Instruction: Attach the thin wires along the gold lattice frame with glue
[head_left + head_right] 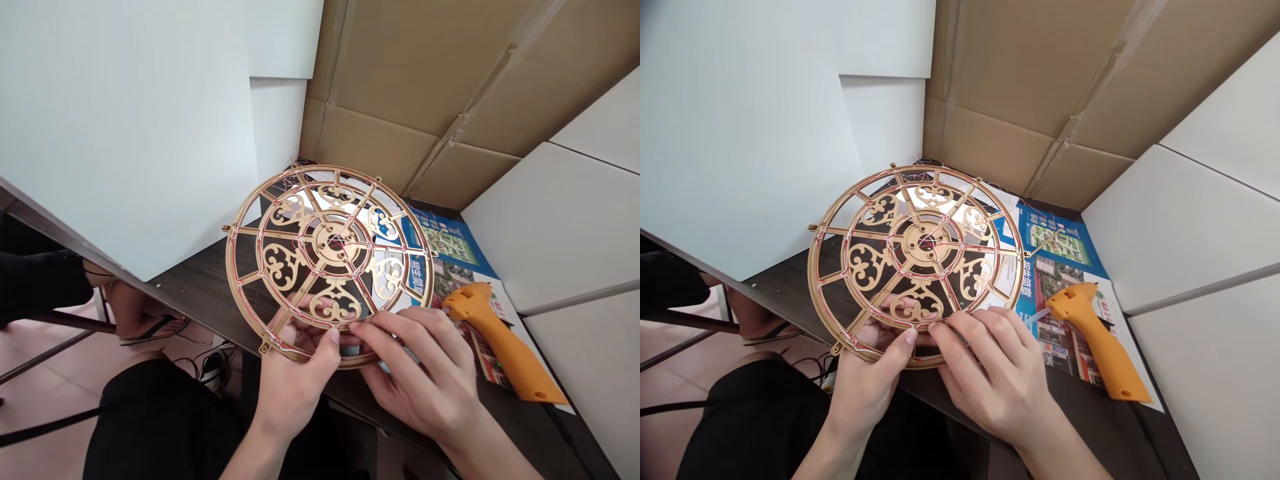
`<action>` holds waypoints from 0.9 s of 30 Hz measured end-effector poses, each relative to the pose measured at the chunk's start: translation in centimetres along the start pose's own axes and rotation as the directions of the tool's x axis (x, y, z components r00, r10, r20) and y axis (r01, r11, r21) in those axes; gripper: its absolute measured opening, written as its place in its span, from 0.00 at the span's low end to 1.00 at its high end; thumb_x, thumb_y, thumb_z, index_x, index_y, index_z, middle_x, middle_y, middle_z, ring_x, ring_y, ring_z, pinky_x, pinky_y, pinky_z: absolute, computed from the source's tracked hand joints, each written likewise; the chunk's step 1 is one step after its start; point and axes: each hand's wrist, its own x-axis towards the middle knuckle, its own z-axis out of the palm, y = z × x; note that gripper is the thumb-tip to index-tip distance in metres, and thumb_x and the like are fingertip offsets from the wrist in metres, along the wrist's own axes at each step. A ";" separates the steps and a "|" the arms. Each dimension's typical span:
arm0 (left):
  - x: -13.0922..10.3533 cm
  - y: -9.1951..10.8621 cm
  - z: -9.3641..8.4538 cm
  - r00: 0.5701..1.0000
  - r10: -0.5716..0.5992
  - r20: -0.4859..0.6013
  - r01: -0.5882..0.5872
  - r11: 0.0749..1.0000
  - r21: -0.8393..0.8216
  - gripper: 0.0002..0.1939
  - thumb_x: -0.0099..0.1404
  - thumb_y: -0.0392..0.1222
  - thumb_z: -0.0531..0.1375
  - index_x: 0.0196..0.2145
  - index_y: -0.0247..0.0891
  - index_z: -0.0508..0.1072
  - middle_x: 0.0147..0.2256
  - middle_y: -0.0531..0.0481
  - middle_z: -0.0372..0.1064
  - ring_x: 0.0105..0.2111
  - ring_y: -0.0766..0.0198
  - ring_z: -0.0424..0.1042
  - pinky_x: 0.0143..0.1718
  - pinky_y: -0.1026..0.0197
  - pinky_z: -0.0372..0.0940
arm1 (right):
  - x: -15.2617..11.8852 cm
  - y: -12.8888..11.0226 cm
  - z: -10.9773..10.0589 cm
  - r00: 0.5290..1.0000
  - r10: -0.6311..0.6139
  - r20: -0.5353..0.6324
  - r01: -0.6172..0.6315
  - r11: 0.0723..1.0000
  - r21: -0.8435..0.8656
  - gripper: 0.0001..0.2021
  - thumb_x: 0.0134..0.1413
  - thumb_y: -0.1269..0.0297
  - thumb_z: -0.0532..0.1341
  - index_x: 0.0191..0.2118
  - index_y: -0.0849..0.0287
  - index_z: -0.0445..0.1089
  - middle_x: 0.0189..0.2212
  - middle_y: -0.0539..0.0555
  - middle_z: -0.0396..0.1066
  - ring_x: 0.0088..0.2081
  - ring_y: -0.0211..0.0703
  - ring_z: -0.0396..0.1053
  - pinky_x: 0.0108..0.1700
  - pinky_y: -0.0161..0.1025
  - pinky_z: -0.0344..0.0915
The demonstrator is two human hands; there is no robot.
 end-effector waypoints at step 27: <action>0.1 0.7 1.2 0.994 -0.079 -0.081 0.076 0.996 -0.037 0.09 0.62 0.38 0.66 0.40 0.38 0.73 0.38 0.47 0.82 0.36 0.55 0.83 0.37 0.57 0.80 | -0.1 0.3 0.3 0.999 0.018 0.044 -0.020 0.999 0.038 0.12 0.54 0.78 0.64 0.45 0.65 0.74 0.38 0.58 0.77 0.38 0.48 0.68 0.40 0.46 0.70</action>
